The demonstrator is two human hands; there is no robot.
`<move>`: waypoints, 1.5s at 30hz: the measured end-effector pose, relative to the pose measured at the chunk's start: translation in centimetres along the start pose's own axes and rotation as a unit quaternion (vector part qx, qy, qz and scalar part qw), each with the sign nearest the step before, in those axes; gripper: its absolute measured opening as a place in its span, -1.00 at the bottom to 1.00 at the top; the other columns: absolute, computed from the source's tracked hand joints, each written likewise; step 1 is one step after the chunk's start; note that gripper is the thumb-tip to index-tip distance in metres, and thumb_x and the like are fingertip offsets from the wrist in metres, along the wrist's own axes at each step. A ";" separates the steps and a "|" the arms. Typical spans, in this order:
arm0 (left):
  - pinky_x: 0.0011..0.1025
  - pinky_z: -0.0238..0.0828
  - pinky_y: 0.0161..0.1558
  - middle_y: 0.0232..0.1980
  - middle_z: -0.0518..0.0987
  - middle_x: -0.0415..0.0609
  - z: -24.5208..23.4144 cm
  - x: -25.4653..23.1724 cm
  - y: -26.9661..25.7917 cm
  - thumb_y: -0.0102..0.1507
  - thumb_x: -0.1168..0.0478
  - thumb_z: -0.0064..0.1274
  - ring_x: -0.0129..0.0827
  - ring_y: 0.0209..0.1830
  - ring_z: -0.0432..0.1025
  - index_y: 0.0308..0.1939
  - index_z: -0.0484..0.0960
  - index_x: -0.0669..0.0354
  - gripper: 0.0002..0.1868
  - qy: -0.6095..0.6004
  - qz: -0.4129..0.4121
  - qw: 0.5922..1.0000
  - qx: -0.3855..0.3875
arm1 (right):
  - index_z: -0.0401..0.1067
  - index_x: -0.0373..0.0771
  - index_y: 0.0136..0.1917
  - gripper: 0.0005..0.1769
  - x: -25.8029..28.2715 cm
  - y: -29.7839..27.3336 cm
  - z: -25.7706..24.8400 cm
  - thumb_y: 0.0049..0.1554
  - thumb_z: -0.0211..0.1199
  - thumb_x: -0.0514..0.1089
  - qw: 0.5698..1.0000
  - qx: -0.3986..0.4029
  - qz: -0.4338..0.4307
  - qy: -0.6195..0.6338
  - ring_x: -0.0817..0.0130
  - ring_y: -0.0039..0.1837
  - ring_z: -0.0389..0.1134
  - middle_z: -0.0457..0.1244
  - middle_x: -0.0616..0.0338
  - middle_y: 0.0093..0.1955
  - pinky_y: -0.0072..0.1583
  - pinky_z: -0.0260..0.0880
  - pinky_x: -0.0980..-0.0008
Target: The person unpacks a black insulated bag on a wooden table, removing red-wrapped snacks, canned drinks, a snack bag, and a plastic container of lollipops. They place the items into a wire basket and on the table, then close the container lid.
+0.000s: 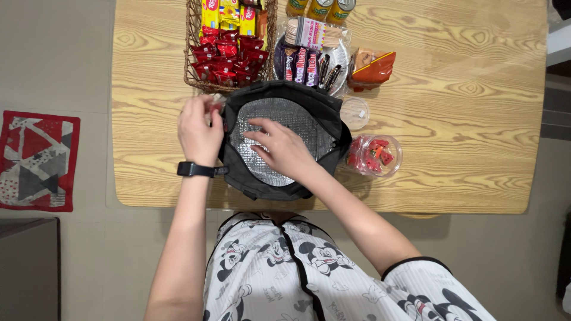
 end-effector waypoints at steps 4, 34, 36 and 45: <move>-0.28 0.46 -0.05 -0.09 0.53 0.03 -3.8 -2.3 1.0 0.26 0.48 0.15 -0.21 -0.12 0.50 0.03 0.57 0.27 -0.73 -0.041 -0.008 0.999 -0.032 | 0.51 -0.16 0.19 -0.70 -0.4 -0.6 -2.0 0.17 0.33 -0.20 0.999 -0.034 0.002 0.008 0.11 0.23 0.42 0.29 0.14 0.30 0.20 0.46 0.20; -0.24 0.42 0.28 0.25 0.43 0.07 6.6 -27.1 -0.1 0.25 0.25 0.31 -0.05 0.27 0.43 0.07 0.60 0.16 -0.66 -0.335 0.171 0.898 0.228 | 0.43 -0.37 0.19 -0.71 -5.7 -17.3 -19.8 0.23 0.41 -0.42 0.900 -0.358 0.227 0.101 0.46 0.11 0.47 0.41 0.11 0.08 0.18 0.52 0.47; -0.20 0.39 0.28 0.24 0.44 0.08 7.6 -26.4 -0.6 0.24 0.25 0.29 -0.02 0.26 0.42 0.06 0.61 0.15 -0.68 -0.309 0.172 0.903 0.244 | 0.42 -0.39 0.19 -0.70 -7.0 -18.9 -18.8 0.22 0.41 -0.44 0.883 -0.387 0.245 0.101 0.47 0.10 0.45 0.39 0.11 0.09 0.16 0.50 0.49; -0.15 0.35 0.23 0.24 0.44 0.14 9.1 -24.6 -2.4 0.23 0.26 0.24 0.05 0.21 0.38 0.02 0.62 0.17 -0.71 -0.253 0.156 0.904 0.308 | 0.36 -0.34 0.20 -0.69 -11.7 -22.5 -13.1 0.24 0.36 -0.42 0.816 -0.474 0.259 0.206 0.49 0.16 0.44 0.38 0.12 0.12 0.17 0.52 0.52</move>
Point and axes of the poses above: each hand's wrist, its own y-axis towards the middle knuckle, its own z-axis out of the palm, x = y × z, the point moved 5 cm from there along y, towards the middle knuckle
